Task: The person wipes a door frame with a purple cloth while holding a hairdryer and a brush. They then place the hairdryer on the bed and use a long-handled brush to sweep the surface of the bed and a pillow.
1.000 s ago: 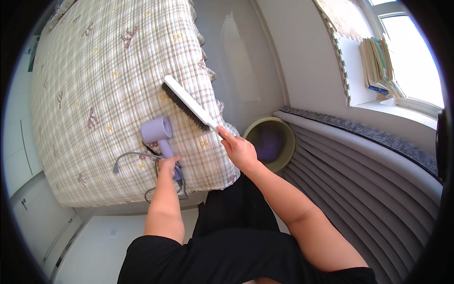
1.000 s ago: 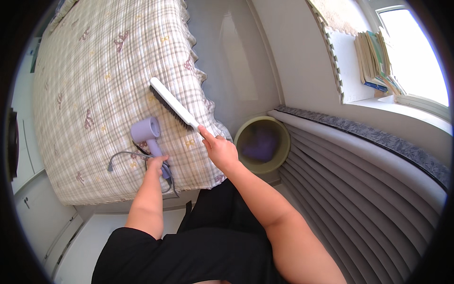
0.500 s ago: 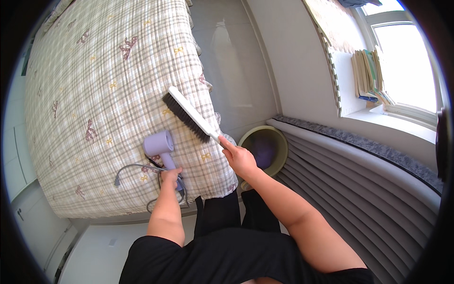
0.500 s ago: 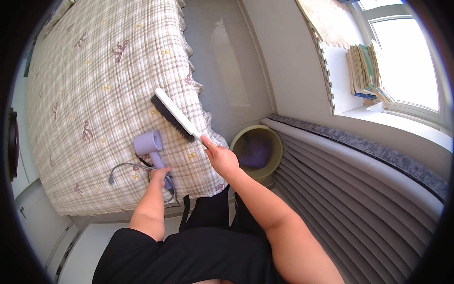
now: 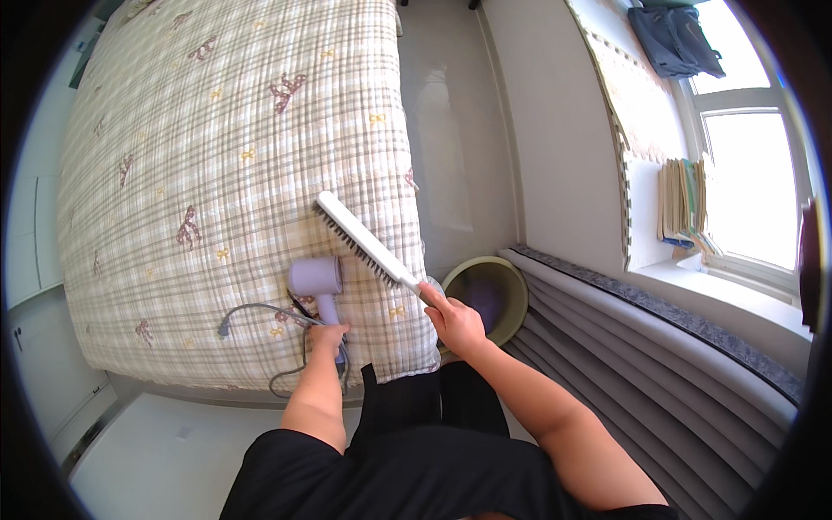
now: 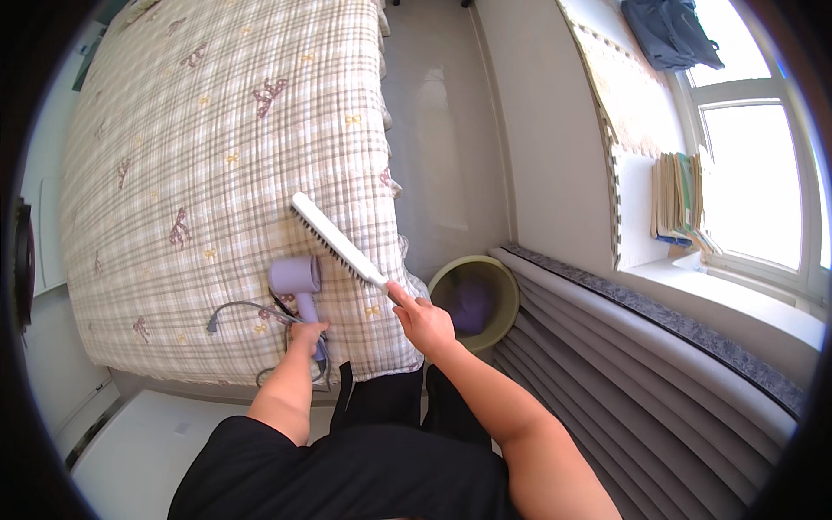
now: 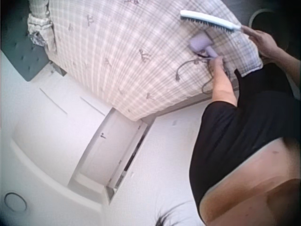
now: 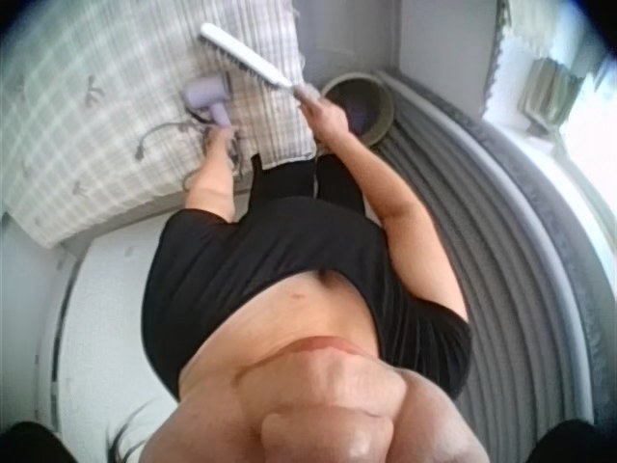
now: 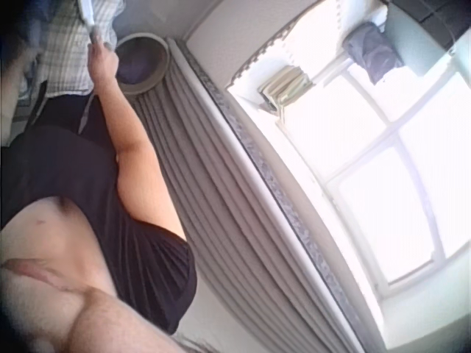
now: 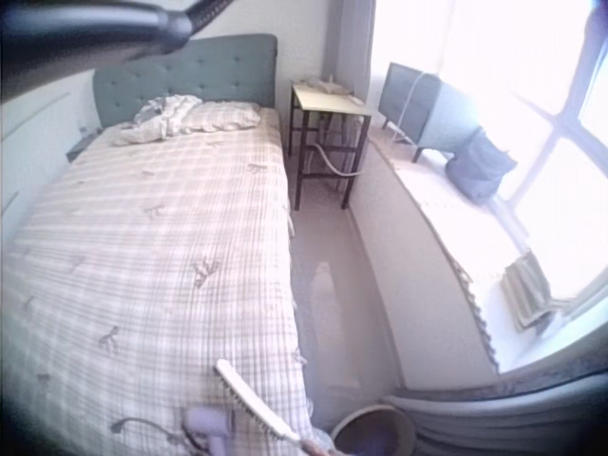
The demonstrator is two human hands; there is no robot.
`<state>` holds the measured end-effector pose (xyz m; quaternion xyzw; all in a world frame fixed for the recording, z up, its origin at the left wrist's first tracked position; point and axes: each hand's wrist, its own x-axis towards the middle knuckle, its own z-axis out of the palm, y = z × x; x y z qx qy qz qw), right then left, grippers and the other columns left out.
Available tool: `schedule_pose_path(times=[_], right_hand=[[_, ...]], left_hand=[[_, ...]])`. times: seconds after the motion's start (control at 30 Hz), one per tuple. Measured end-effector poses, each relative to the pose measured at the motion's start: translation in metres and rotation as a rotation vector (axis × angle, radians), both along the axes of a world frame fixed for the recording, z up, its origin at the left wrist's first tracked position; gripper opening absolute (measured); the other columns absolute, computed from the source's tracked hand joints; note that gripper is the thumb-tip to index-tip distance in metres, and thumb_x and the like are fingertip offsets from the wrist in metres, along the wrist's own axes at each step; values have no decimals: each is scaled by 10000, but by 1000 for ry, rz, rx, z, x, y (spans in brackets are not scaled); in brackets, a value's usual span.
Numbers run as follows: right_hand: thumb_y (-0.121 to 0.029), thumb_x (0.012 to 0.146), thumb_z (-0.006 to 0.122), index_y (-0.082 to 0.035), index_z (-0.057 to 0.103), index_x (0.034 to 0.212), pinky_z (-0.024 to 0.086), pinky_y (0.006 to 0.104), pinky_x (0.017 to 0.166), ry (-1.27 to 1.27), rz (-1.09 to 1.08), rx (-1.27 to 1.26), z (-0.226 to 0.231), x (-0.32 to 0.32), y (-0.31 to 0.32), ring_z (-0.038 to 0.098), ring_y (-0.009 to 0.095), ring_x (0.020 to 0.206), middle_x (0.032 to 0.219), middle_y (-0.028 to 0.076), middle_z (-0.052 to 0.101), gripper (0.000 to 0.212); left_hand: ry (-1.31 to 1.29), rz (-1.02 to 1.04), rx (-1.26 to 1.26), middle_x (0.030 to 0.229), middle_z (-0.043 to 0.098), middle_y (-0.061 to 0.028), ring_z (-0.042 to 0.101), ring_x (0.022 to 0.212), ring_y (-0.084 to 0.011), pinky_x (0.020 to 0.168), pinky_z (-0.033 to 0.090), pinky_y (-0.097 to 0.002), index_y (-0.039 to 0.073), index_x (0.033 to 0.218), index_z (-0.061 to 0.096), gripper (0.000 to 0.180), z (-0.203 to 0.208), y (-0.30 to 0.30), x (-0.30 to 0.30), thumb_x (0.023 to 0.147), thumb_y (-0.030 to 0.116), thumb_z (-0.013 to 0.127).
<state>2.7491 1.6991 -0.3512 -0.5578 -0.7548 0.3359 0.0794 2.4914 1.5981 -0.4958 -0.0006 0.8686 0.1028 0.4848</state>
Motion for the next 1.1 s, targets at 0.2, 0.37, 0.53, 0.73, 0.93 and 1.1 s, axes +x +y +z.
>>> schedule_pose_path(times=[0.2,0.37,0.53,0.73,0.93,1.1], right_hand=[[-222,814,549,-293,408,1239,471,385,547,-34,67,-158,7,-23,22,586,298,650,730,98,591,453],[-248,806,552,-328,362,1256,454,392,494,61,159,-56,2,-42,39,568,297,563,651,102,557,495],[-249,793,566,-317,369,1256,462,388,512,55,222,-154,4,-63,48,579,298,593,666,108,567,508],[-222,791,566,-312,413,1230,466,385,517,102,226,-100,-7,-79,59,586,289,607,676,100,571,473],[-194,798,557,-310,418,1230,468,380,507,106,340,-80,-2,-105,76,570,283,573,641,81,541,468],[-167,847,493,-358,383,1266,460,305,413,-248,725,138,-6,-128,126,530,160,488,659,45,500,474]], left_hand=[[-20,-51,-68,1017,579,-180,575,881,-254,734,460,-353,-95,1016,508,570,54,31,12,566,127,779],[-9,-32,-62,1072,557,-186,564,948,-266,782,456,-349,-88,1060,487,629,54,29,11,557,148,784],[142,-45,-60,1053,567,-186,572,933,-264,776,460,-343,-94,1026,506,631,18,8,9,525,158,795],[-62,67,2,1123,465,-216,497,1030,-296,853,426,-335,-109,1170,323,839,-1,0,4,485,91,764],[36,6,-58,1156,458,-182,503,1027,-309,883,396,-361,-76,1183,335,845,-1,-1,9,505,168,776],[6,-35,-120,1171,455,-167,508,1030,-284,897,368,-397,-64,1168,367,814,0,5,11,530,228,778]])
